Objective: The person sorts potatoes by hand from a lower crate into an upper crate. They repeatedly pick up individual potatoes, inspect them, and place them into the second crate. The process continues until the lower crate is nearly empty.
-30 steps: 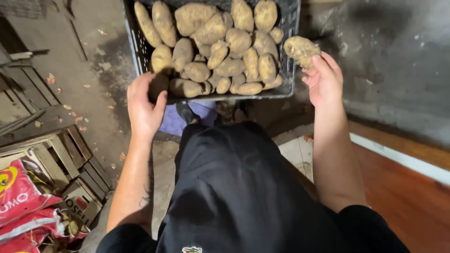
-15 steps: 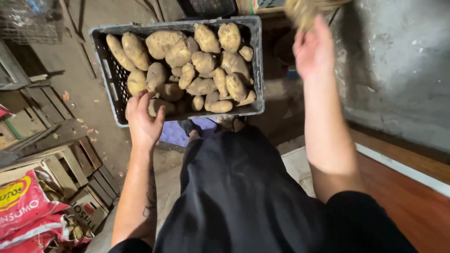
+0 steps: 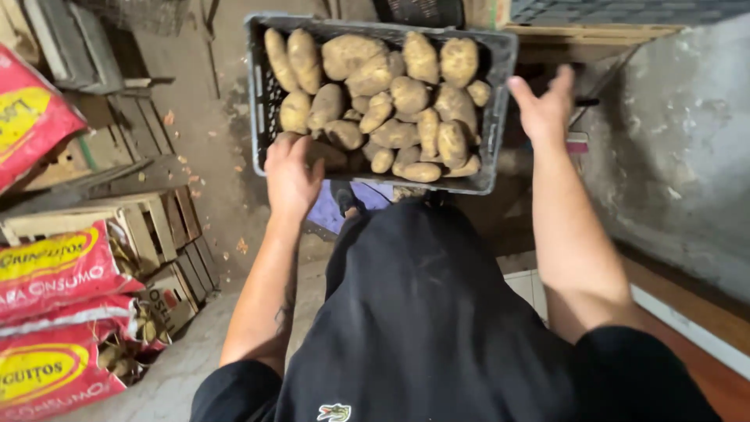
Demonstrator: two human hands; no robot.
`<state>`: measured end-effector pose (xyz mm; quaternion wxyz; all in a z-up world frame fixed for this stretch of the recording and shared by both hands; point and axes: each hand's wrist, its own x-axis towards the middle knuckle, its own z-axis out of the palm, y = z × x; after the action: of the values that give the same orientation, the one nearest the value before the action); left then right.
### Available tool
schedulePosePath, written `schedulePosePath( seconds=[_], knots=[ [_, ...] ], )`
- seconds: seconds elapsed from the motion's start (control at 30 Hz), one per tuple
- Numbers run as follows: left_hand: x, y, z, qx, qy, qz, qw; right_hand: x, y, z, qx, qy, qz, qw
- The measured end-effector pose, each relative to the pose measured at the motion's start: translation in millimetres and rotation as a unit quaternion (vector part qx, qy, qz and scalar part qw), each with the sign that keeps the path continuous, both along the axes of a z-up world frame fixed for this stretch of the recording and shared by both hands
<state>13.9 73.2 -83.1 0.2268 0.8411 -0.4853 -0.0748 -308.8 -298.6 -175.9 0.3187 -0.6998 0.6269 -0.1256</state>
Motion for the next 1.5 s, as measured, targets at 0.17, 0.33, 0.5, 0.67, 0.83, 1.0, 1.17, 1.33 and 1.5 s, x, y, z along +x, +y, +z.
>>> schedulePosePath(
  seconds=[0.17, 0.33, 0.5, 0.67, 0.83, 1.0, 1.17, 1.33, 1.5],
  knots=[
    [0, -11, -31, 0.093, -0.027, 0.027, 0.995, 69, 105, 124, -0.148, 0.018, 0.215, 0.965],
    [5, -13, -38, 0.127, 0.009, 0.03, 0.991, 71, 129, 99, -0.039, 0.258, 0.313, 0.913],
    [11, -8, -25, 0.119, 0.027, 0.025, 0.992, 58, 110, 74, 0.166, 0.184, 0.182, 0.952],
    [16, 10, -8, 0.032, 0.02, 0.043, 0.998, 47, 44, 95, 0.261, -0.303, -0.093, 0.912],
    [31, 28, 9, -0.009, -0.041, 0.1, 0.994, 40, -51, 140, 0.25, -0.538, -0.311, 0.743],
    [55, 51, -20, 0.037, 0.059, 0.176, 0.982, 82, -22, 188, 0.081, -0.296, -0.094, 0.947],
    [19, 9, 9, 0.018, -0.081, 0.144, 0.986, 117, 55, 124, -0.096, 0.027, 0.272, 0.957],
    [-6, -77, 4, 0.026, -0.001, 0.007, 1.0, 143, 94, 88, -0.096, 0.15, 0.405, 0.897],
    [2, -162, -38, 0.115, -0.075, -0.035, 0.99, 131, 102, 84, -0.038, 0.133, 0.338, 0.931]
  ],
)
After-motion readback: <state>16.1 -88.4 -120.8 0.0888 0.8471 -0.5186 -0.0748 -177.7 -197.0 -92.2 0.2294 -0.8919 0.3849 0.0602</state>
